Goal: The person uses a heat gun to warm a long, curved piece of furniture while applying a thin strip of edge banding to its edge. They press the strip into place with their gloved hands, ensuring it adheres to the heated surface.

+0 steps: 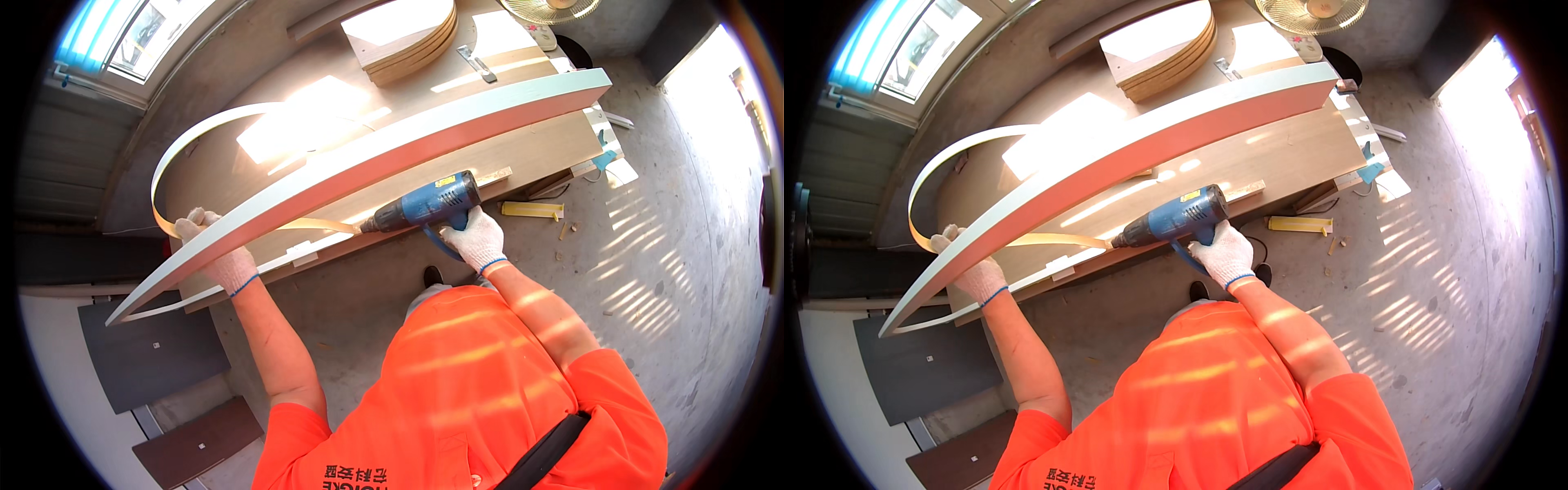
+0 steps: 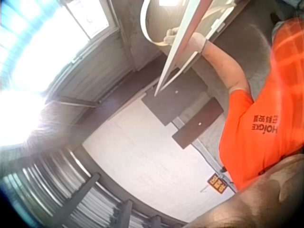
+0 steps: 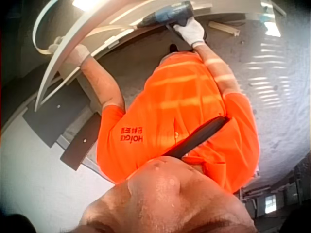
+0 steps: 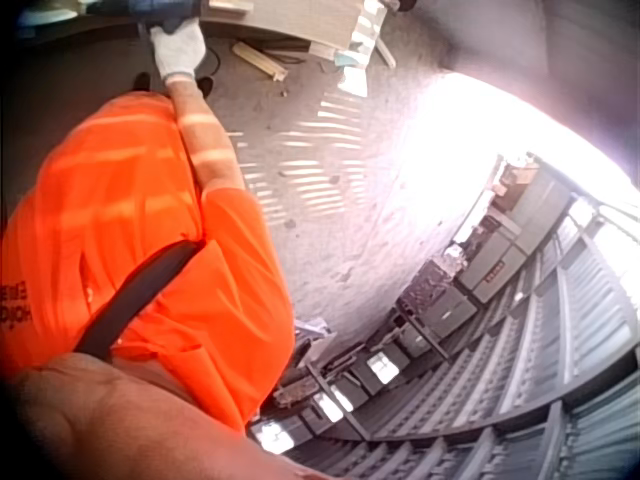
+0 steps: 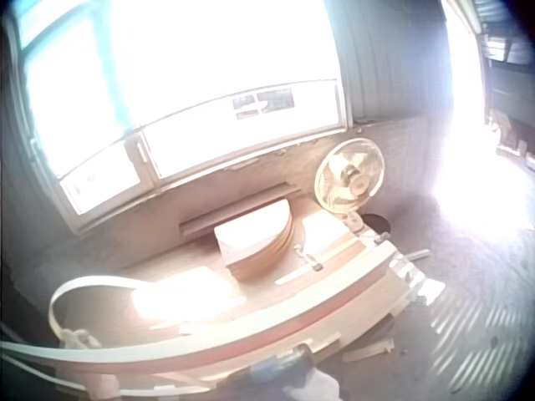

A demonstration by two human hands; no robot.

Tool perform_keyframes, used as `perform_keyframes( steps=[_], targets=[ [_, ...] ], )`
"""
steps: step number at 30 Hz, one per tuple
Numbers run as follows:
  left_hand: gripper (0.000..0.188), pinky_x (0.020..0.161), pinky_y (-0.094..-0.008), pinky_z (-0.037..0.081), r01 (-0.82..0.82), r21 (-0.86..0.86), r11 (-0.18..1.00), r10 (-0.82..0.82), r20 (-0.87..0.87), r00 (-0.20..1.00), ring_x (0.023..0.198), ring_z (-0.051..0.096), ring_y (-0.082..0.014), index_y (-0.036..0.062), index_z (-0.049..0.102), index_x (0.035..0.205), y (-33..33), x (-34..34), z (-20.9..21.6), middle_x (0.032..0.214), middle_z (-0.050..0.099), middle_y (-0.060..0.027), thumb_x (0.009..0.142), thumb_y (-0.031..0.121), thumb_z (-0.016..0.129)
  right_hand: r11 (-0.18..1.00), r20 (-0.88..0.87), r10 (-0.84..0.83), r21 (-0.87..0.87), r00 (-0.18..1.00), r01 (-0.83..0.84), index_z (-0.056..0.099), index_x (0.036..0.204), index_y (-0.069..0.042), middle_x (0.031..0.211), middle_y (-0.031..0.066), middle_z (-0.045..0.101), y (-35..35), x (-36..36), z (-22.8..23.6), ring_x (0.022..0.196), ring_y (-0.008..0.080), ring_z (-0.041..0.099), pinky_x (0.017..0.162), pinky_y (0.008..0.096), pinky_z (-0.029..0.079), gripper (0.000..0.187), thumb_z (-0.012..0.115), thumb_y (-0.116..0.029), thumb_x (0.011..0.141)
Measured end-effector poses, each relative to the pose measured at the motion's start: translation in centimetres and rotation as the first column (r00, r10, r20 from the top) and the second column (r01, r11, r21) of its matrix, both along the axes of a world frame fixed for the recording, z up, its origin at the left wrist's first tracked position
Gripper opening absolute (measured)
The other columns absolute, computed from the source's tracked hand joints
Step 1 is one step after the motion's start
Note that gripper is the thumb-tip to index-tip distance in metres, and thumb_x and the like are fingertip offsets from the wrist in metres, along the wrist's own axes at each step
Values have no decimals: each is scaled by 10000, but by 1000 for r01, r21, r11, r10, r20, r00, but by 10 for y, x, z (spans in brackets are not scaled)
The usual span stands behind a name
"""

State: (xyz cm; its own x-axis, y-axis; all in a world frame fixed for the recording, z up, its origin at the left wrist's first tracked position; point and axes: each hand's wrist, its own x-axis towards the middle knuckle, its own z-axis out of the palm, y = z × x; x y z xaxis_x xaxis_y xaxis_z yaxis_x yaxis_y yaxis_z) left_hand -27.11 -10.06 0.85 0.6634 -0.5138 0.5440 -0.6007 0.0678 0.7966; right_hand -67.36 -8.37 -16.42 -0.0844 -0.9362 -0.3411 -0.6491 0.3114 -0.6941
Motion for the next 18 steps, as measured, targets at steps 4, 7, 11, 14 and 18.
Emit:
perform_keyframes(
  steps=[4, 7, 11, 14, 18],
  targets=[
    [260, 822, -275, 529, 31, -72, 997, -49, -260, 964, 859, 542, -109, 30, 445, 966, 0, -1, 5, 1036, 568, -69, 1074, 196, 613, 1000, -7, -6, -2, 1000, 6, 674, 1278, -70, 1095, 231, 784, -1, 0, 0, 1080, 431, 746, 968, 500, 579, 649, 815, -442, 765],
    [260, 765, -275, 505, 4, -116, 993, -42, -328, 944, 803, 523, -114, -1, 503, 992, -2, -9, 12, 958, 535, -58, 1066, 237, 579, 1000, -6, -4, 3, 1000, 4, 672, 1280, -68, 1093, 228, 785, -3, 1, 0, 1075, 431, 748, 965, 500, 581, 648, 814, -433, 765],
    [386, 634, -265, 438, -79, -109, 991, 43, -301, 953, 665, 458, -123, -49, 615, 1006, -9, -25, 22, 765, 441, -19, 1042, 319, 508, 1000, -2, 7, -9, 1000, -7, 667, 1285, -66, 1089, 223, 786, -5, 0, -1, 1068, 430, 750, 961, 497, 583, 648, 814, -423, 765],
    [372, 619, -268, 430, -90, -111, 990, 51, -310, 949, 650, 447, -125, -37, 611, 989, -10, -25, 23, 748, 423, -17, 1033, 316, 504, 1000, -6, 15, 13, 1000, -15, 667, 1288, -69, 1088, 219, 786, -7, 1, -3, 1067, 428, 750, 959, 494, 584, 647, 815, -420, 765],
    [360, 607, -271, 426, -93, -102, 990, 50, -359, 932, 639, 449, -125, -29, 610, 975, -9, -31, 30, 728, 418, -17, 1023, 310, 500, 1000, 24, 8, -9, 1000, -8, 668, 1288, -70, 1086, 222, 785, -7, 3, 3, 1064, 427, 749, 957, 494, 583, 655, 818, -433, 763]
  ],
)
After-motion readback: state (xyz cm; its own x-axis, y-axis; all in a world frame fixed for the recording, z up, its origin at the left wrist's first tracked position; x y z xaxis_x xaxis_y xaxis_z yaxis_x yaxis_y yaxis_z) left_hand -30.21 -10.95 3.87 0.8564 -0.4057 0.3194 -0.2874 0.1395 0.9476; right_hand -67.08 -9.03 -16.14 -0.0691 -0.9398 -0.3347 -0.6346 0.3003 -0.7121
